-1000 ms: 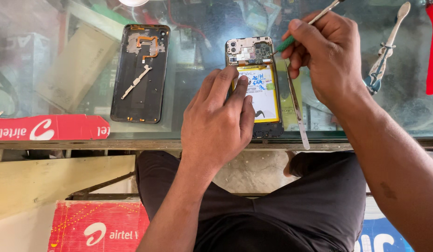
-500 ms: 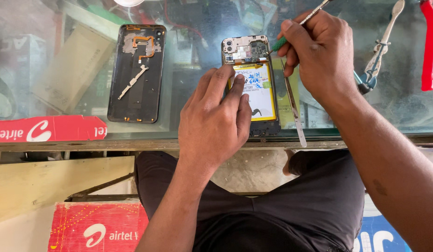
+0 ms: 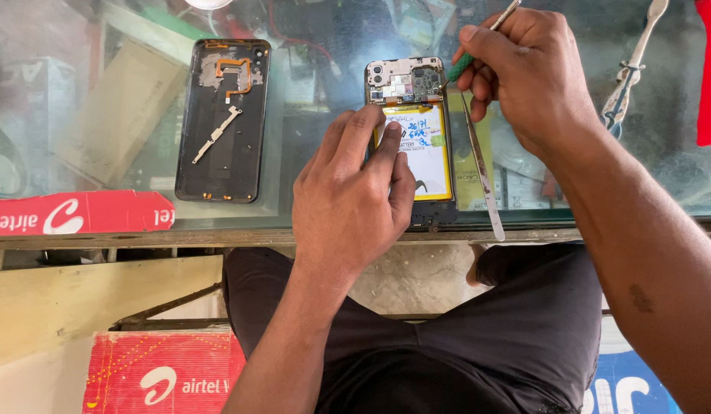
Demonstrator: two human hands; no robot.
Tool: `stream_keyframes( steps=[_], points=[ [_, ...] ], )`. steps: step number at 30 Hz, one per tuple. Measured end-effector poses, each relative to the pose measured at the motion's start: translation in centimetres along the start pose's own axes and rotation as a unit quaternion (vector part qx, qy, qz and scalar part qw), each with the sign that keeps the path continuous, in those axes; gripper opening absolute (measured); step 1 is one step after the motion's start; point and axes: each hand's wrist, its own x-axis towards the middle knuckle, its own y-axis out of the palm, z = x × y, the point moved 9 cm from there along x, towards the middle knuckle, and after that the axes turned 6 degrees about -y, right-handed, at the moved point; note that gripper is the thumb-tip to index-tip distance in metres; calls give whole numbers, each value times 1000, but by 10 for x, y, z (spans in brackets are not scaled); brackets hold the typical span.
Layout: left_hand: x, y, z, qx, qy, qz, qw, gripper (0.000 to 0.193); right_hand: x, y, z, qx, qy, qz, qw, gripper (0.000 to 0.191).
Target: The person disassembles a smartphone by prying open the back cover, removing screws, and detaching the battery. They then handle the display assembly and use tweezers to manipulate small components inside the phone.
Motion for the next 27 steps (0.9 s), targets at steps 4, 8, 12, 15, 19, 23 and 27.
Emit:
stream_keyframes(
  steps=[4,8,12,15,19,23,27],
  points=[
    [0,-1,1,-8,-6,-3,1000,24,1,-2,-3,16,23,6,1000,24],
    [1,-1,0,-7,-8,0,1000,25,-2,-3,-7,51,55,16,997,26],
    [2,0,0,5,-4,-6,1000,24,-6,-4,-1,77,8,-15,997,25],
    [1,0,0,-1,-3,-6,1000,24,-9,-5,5,63,-34,-43,996,24],
    [1,1,2,1,-6,0,1000,25,-11,-1,11,-70,-55,-49,995,25],
    [1,2,2,1,-9,-1,1000,23,-10,0,9,-31,-39,-27,998,26],
    [0,2,2,-1,-10,-4,1000,23,-10,-5,9,2,-51,-49,998,25]
  ],
)
